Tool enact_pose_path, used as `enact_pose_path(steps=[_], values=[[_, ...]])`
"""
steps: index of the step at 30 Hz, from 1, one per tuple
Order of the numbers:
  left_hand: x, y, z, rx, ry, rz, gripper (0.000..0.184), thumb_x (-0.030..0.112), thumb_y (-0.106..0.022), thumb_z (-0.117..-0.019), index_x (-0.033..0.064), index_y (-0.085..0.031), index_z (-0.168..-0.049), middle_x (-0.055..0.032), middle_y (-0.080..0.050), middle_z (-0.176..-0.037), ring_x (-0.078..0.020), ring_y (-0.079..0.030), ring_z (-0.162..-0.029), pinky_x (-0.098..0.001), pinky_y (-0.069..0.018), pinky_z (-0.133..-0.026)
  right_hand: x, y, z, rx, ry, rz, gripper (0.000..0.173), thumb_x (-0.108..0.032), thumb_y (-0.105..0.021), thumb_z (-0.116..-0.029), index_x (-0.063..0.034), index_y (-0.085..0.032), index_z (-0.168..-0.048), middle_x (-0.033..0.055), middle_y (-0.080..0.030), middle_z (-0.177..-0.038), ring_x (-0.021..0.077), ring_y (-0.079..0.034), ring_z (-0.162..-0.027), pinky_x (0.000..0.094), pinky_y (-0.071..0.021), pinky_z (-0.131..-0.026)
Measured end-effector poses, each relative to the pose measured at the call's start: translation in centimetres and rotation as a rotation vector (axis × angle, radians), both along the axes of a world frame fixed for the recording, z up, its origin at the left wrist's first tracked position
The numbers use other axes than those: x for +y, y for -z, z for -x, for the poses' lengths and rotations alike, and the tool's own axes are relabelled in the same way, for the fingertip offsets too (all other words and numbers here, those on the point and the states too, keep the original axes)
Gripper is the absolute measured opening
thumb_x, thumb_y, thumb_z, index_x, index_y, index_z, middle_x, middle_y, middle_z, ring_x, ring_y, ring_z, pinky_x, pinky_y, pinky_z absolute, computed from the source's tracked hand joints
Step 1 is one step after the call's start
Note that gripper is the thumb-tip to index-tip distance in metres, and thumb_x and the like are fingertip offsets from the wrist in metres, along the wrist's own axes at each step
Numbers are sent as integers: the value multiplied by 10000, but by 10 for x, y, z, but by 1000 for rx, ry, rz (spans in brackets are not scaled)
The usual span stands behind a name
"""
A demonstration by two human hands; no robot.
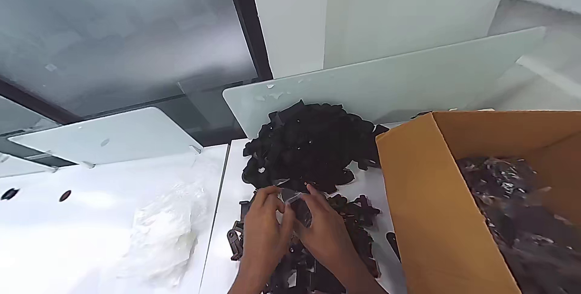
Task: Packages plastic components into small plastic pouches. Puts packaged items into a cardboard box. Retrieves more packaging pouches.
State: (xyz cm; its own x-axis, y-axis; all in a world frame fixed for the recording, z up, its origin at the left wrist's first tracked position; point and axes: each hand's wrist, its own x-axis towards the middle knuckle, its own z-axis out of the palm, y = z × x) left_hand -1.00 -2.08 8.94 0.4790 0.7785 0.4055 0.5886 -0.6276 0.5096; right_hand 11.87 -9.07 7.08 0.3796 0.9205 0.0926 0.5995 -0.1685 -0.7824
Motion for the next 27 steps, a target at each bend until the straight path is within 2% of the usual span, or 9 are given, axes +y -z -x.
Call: enact_pose_path(steps=[4, 7, 9, 11, 13, 16, 18, 21, 27], values=[[-18, 17, -21, -111, 109, 4, 202, 178, -626, -929, 62, -669, -770, -130, -688, -1242, -291, -590, -1280, -419, -506, -1049, 8, 29, -3, 119, 59, -261, 544, -60, -644, -871, 27, -538, -1397, 172, -687, -1238, 255, -703, -1084, 413, -589, -915], [-11, 21, -15, -212, 223, 99, 228, 256, -596, -999, 85, -713, -905, -165, -599, -1405, -362, -394, -1461, -497, -362, -1191, 9, 42, -11, 257, 64, -344, 606, -231, -692, -878, 20, -552, -1412, 128, -707, -1231, 145, -701, -1081, 327, -584, -918], [2, 26, -1, -344, 164, 178, 396, 384, -642, -982, 30, -689, -1153, -209, -500, -1492, -343, -372, -1472, -496, -377, -1180, 8, 39, -19, 438, 49, -269, 637, -265, -778, -850, -42, -583, -1414, 76, -705, -1260, 90, -690, -1084, 288, -580, -920], [17, 34, 14, -500, 37, 384, 802, 467, -741, -882, -28, -468, -1451, -175, -444, -1541, -240, -437, -1429, -414, -457, -1126, 8, 32, -26, 688, -15, -201, 625, -139, -794, -818, -64, -593, -1405, 52, -693, -1278, 92, -689, -1079, 276, -594, -911], [22, 42, 21, -664, 27, 739, 1050, 562, -758, -823, 33, -255, -1578, -86, -541, -1467, -139, -592, -1249, -321, -553, -974, 9, 26, -28, 906, -86, -187, 607, -21, -747, -810, -27, -575, -1393, 82, -681, -1265, 132, -688, -1069, 297, -601, -895], [13, 59, 24, -1016, 168, 1237, 1003, 609, -836, -732, 69, -438, -1478, -127, -681, -1258, -234, -689, -1109, -430, -594, -931, 12, 23, -27, 777, -183, -154, 605, -73, -736, -811, -35, -552, -1386, 69, -658, -1288, 104, -658, -1123, 281, -576, -941], [7, 63, 18, -1031, 80, 1276, 906, 556, -907, -667, 23, -530, -1295, -124, -724, -1073, -223, -726, -975, -433, -621, -859, 14, 19, -27, 412, -170, -85, 605, -221, -748, -816, -61, -561, -1368, 70, -681, -1252, 122, -659, -1136, 325, -563, -955], [9, 69, 13, -977, -9, 1212, 766, 425, -897, -729, -22, -550, -1246, -134, -717, -1019, -211, -727, -914, -416, -623, -836, 14, 14, -25, 15, -58, -89, 533, -376, -772, -811, -21, -670, -1195, 144, -723, -1066, 284, -708, -966, 487, -581, -808], [14, 74, 14, -1068, -66, 1169, 747, 422, -837, -803, -21, -492, -1294, -154, -708, -1036, -227, -729, -925, -427, -628, -829, 8, 8, -34, 56, -99, -87, 405, -151, -657, -865, -55, -714, -1254, 118, -717, -1184, 221, -686, -1089, 401, -561, -930]])
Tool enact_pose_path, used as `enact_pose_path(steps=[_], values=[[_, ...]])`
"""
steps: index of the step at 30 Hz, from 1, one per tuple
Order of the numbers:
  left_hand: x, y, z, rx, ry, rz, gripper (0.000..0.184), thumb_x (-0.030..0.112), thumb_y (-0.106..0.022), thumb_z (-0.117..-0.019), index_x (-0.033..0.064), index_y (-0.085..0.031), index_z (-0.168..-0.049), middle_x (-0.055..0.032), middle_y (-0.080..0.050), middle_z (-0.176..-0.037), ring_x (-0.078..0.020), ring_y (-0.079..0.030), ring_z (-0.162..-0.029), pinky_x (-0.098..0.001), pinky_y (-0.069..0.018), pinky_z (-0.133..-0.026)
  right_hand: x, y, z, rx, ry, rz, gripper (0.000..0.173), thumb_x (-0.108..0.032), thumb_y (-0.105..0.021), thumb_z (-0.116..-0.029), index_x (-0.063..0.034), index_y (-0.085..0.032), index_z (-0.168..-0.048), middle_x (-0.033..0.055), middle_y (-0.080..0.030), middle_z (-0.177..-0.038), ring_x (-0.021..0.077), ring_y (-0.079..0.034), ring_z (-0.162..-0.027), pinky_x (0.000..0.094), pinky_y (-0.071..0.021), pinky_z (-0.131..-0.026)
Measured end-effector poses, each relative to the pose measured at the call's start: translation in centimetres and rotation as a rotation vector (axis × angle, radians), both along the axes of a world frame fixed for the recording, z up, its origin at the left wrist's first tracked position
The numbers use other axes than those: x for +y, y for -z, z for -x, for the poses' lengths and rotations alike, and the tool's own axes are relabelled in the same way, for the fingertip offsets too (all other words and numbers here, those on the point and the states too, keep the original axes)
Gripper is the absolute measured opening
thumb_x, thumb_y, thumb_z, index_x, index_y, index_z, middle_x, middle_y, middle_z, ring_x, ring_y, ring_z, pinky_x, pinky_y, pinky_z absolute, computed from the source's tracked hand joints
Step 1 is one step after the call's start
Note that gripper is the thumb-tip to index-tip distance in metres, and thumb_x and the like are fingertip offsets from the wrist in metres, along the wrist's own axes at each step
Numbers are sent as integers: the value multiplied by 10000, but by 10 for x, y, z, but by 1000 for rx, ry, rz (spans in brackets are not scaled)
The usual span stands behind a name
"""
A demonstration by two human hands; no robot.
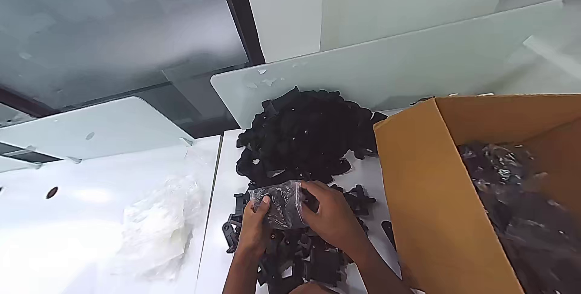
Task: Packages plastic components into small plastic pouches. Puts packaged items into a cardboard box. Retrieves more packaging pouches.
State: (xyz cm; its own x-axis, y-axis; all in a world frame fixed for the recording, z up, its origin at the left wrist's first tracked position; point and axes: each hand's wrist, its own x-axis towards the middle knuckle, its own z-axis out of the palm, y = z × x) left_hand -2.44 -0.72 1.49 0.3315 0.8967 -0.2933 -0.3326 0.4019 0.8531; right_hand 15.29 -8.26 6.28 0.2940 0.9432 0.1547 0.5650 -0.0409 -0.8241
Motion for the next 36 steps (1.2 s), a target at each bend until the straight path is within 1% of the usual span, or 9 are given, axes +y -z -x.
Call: enact_pose_path(steps=[4, 9, 12, 16, 21, 26, 31, 34, 36], values=[[6, 2, 4, -39, -55, -55, 762, 460, -846, -789, -18, -519, -1284, -137, -715, -1029, -211, -728, -927, -419, -627, -836, 0, 1, -3, -15, 18, 33, 314, -65, -604, -914, -76, -712, -1209, 116, -675, -1291, 225, -650, -1190, 393, -544, -985], [18, 5, 24, -67, -159, -74, 792, 498, -812, -817, 27, -478, -1360, -129, -704, -1097, -227, -722, -975, -442, -627, -843, -6, 7, -9, 36, 178, -48, 323, -256, -718, -896, -148, -709, -1201, 41, -712, -1124, 109, -711, -873, 283, -614, -711], [23, 8, 34, -98, -188, -43, 556, 431, -651, -965, 50, -496, -1339, -125, -696, -1108, -223, -710, -989, -445, -619, -843, -8, 28, -4, 86, 216, -45, 352, -230, -765, -837, -114, -711, -1165, 70, -720, -1112, 148, -697, -914, 327, -586, -753], [17, 5, 36, -173, -211, 28, 420, 433, -505, -1037, 81, -557, -1260, -105, -717, -1074, -215, -720, -976, -428, -624, -821, -9, 50, 0, 25, 93, 19, 364, -168, -797, -820, -69, -704, -1157, 137, -707, -1133, 249, -704, -973, 406, -597, -812], [18, 3, 38, -253, -314, 39, 464, 519, -362, -1065, 136, -585, -1201, -82, -718, -1042, -218, -722, -952, -453, -624, -779, -11, 56, 2, -57, 105, 200, 398, -201, -804, -809, -68, -696, -1168, 163, -700, -1094, 311, -694, -913, 482, -574, -785], [14, -5, 33, -298, -258, 85, 615, 670, -350, -1008, 135, -597, -1182, -89, -727, -1003, -218, -731, -901, -438, -630, -737, -11, 57, -1, -165, -52, 386, 417, -286, -791, -845, -124, -695, -1217, 118, -710, -1154, 336, -644, -1129, 503, -516, -946], [8, -2, 20, -333, -143, 143, 719, 685, -231, -1023, 105, -629, -1172, -110, -737, -975, -228, -738, -871, -429, -632, -744, -10, 51, -6, -253, -106, 466, 509, -350, -801, -860, -149, -655, -1304, 118, -676, -1251, 364, -581, -1233, 514, -502, -976], [5, 2, 15, -290, -103, 151, 662, 599, -207, -1069, 95, -600, -1241, -119, -728, -1065, -240, -725, -970, -447, -617, -826, -21, 36, -14, -175, -57, 212, 462, -325, -790, -878, -90, -686, -1262, 159, -679, -1231, 346, -651, -1116, 507, -544, -924], [5, 6, 14, -221, -70, 110, 632, 548, -206, -1088, 75, -573, -1290, -124, -719, -1109, -242, -713, -1019, -453, -606, -875, -27, 23, -15, -107, -15, -136, 230, -220, -678, -941, -81, -727, -1117, 80, -717, -1118, 160, -699, -963, 318, -604, -820]])
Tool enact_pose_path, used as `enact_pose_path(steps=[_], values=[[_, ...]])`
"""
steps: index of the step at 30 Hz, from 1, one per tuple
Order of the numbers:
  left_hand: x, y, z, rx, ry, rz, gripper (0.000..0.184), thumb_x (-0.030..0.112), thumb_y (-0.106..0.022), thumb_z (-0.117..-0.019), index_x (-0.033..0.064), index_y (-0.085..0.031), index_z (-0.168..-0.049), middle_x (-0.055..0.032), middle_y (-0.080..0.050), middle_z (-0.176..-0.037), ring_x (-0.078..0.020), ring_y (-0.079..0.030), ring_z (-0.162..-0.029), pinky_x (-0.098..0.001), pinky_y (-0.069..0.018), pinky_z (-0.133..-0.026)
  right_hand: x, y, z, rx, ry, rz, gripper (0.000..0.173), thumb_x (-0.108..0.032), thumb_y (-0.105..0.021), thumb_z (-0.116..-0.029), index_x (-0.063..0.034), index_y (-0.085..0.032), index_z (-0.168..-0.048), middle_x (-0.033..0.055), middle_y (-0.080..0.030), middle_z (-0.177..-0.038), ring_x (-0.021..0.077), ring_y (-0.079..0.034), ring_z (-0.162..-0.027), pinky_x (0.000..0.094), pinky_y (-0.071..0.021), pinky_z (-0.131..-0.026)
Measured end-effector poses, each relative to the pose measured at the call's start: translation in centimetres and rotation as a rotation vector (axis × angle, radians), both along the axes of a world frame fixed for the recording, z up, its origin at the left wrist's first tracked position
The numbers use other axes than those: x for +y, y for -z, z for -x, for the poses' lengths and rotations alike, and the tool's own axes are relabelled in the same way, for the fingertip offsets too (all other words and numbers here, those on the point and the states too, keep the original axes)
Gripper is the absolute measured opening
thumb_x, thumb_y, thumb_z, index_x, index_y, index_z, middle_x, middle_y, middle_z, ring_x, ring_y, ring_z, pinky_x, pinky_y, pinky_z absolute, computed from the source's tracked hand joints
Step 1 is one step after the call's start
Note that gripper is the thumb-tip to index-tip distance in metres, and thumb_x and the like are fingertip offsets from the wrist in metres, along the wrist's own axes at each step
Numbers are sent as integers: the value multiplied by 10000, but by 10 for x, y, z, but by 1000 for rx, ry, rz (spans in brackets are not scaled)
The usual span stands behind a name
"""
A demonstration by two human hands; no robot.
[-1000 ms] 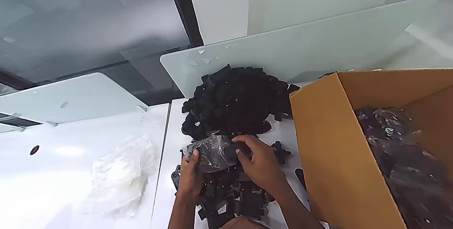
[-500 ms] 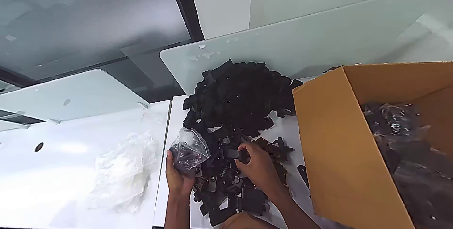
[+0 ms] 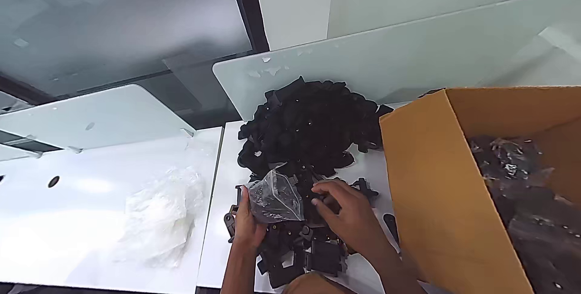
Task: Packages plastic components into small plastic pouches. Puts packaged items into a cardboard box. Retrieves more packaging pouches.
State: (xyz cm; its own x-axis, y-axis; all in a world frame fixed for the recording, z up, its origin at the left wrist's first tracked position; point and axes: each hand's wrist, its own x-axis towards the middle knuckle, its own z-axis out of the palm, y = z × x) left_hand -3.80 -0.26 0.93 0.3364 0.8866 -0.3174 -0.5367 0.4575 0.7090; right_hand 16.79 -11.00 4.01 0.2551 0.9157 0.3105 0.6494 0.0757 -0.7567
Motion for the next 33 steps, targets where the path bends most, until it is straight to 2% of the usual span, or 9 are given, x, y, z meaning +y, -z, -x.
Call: enact_pose_path(steps=[2, 7, 15, 19, 22, 24, 26, 29, 33], values=[[-2, 4, -2, 53, 30, -48, 607, 504, -214, -1102, 52, -561, -1312, -131, -710, -1132, -239, -702, -1050, -455, -593, -907, -1, -18, 2, 137, -82, -179, 196, -117, -551, -986, -70, -734, -1037, 36, -731, -1089, 71, -707, -972, 229, -614, -840], [-10, 0, -14, 157, 90, -157, 514, 388, -253, -1118, 29, -620, -1143, -73, -734, -965, -159, -722, -918, -382, -611, -845, 5, -30, 9, 118, -251, -74, 244, -77, -536, -984, -65, -776, -1025, 38, -758, -1034, 48, -705, -952, 177, -559, -870], [-12, -6, -20, 354, 32, -302, 237, 149, -520, -1059, -24, -678, -1021, -96, -724, -868, -152, -716, -788, -349, -622, -767, 10, -11, 18, 22, -199, 49, 431, -405, -748, -900, -145, -753, -1244, 44, -704, -1291, 200, -650, -1201, 368, -537, -1010], [-11, -3, -25, 339, 11, -269, 407, 253, -353, -1121, -14, -649, -1033, -93, -705, -855, -158, -709, -792, -354, -617, -758, 11, -11, 17, 60, -201, 98, 411, -328, -741, -909, -106, -730, -1255, 67, -705, -1238, 175, -672, -1115, 343, -555, -961], [-16, -5, -24, 249, 64, -181, 545, 428, -265, -1116, -13, -563, -1230, -110, -710, -1005, -176, -715, -931, -378, -613, -844, 9, -17, 16, 158, -174, 126, 415, -333, -798, -843, -115, -756, -1193, 57, -696, -1112, 95, -653, -955, 237, -549, -835], [-20, 1, -18, 189, 144, -167, 768, 616, -573, -959, -15, -458, -1380, -116, -689, -1143, -186, -697, -1036, -394, -600, -905, 9, -17, 18, 158, -132, 109, 368, -348, -802, -823, -107, -777, -1100, 45, -688, -1038, 82, -639, -924, 226, -538, -805], [-20, 7, -15, 139, 174, -116, 981, 567, -883, -704, -12, -454, -1369, -135, -697, -1119, -218, -714, -1003, -419, -615, -879, 10, -16, 20, 127, -90, 54, 277, -314, -788, -824, -87, -767, -983, 52, -679, -1005, 88, -634, -905, 227, -533, -775], [-17, 8, -12, 132, 144, -93, 619, 294, -763, -905, -28, -478, -1351, -167, -702, -1087, -239, -722, -956, -428, -621, -848, 10, -15, 19, 207, -78, 5, 203, -256, -741, -876, -118, -768, -1022, 38, -711, -1112, 67, -675, -998, 215, -576, -818], [-9, 6, -8, 165, 74, -92, 251, 192, -483, -1078, 2, -572, -1215, -129, -717, -904, -137, -679, -642, -274, -572, -521, 11, -19, 12, 633, -91, 30, 240, -209, -785, -857, -86, -736, -1057, 11, -708, -1071, 63, -689, -953, 224, -606, -799]])
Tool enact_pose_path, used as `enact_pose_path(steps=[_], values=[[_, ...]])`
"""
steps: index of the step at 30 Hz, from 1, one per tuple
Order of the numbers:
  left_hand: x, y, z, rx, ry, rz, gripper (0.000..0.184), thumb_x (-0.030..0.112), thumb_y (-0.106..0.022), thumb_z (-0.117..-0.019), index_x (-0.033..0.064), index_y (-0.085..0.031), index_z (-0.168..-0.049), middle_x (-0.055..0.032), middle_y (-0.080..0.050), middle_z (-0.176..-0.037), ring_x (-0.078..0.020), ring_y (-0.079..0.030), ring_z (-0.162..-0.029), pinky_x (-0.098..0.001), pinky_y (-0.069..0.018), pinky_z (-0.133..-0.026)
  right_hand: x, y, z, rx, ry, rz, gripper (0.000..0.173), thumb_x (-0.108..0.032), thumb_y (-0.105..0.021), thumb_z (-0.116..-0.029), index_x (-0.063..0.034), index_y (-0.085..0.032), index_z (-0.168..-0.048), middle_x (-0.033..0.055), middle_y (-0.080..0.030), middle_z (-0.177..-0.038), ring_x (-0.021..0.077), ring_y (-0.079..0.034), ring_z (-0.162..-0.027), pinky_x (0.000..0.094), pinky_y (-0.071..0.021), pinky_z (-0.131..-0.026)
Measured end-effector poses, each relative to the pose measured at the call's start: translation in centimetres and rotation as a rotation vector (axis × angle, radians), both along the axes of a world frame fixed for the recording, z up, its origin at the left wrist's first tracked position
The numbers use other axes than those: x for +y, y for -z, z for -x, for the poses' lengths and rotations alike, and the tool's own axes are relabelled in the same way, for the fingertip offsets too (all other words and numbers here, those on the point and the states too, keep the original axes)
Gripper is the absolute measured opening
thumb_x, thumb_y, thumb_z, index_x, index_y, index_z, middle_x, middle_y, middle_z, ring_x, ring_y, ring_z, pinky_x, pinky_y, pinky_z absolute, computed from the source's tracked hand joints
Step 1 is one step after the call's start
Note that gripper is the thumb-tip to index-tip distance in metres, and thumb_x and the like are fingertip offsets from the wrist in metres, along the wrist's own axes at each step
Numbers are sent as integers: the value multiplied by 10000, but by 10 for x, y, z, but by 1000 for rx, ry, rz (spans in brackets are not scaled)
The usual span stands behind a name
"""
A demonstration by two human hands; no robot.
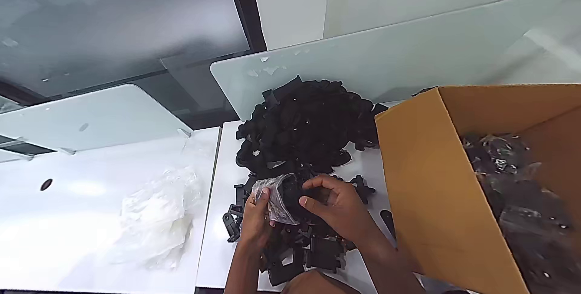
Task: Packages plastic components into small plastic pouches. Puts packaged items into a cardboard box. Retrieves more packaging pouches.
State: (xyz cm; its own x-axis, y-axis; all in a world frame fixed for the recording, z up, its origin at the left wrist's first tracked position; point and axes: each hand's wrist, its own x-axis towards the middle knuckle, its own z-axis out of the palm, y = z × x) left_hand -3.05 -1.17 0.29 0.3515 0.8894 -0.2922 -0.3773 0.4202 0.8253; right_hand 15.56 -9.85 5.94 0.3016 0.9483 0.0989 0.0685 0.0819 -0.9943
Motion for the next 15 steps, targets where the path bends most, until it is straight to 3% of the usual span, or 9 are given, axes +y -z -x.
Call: enact_pose_path(steps=[2, 6, 11, 12, 13, 15], values=[[3, -1, 2, 28, -31, 6, 258, 199, -456, -1092, 3, -587, -1197, -118, -706, -871, -119, -654, -606, -257, -555, -502, -1, -5, -2, 117, 0, -2, 241, -141, -766, -855, -51, -717, -1072, 18, -716, -1050, 75, -698, -910, 235, -609, -786], [6, 1, 7, -11, -72, -9, 303, 231, -385, -1112, 19, -590, -1182, -94, -724, -919, -152, -725, -788, -330, -631, -705, -2, -9, -4, 415, 46, -139, 256, 5, -675, -887, 1, -692, -1142, 59, -716, -1079, 118, -701, -935, 272, -614, -796], [5, -5, 9, -81, -78, 21, 313, 240, -351, -1118, 53, -601, -1143, -68, -733, -860, -131, -728, -737, -297, -631, -658, 1, -18, -8, 711, 213, -205, 222, -40, -508, -950, -41, -671, -1101, 59, -717, -968, 109, -713, -851, 282, -623, -741], [5, -4, 10, -78, -58, -5, 321, 282, -369, -1113, 60, -578, -1215, -66, -739, -925, -127, -734, -791, -294, -634, -684, 1, -19, -9, 728, 237, -207, 246, -53, -465, -961, -48, -660, -1111, 53, -711, -971, 105, -710, -857, 280, -622, -744], [7, 0, 13, -84, -16, -55, 403, 352, -428, -1092, 64, -521, -1358, -73, -726, -1073, -132, -728, -921, -304, -631, -770, 1, -19, -10, 737, 259, -204, 269, -59, -429, -961, -52, -643, -1125, 49, -709, -976, 102, -711, -861, 277, -621, -746], [12, 5, 19, -53, 79, -165, 822, 596, -590, -962, 125, -295, -1568, -67, -592, -1371, -128, -637, -1175, -325, -579, -943, 1, -17, -11, 754, 279, -188, 311, -42, -410, -931, -50, -608, -1172, 52, -705, -1004, 105, -710, -889, 284, -620, -769]])
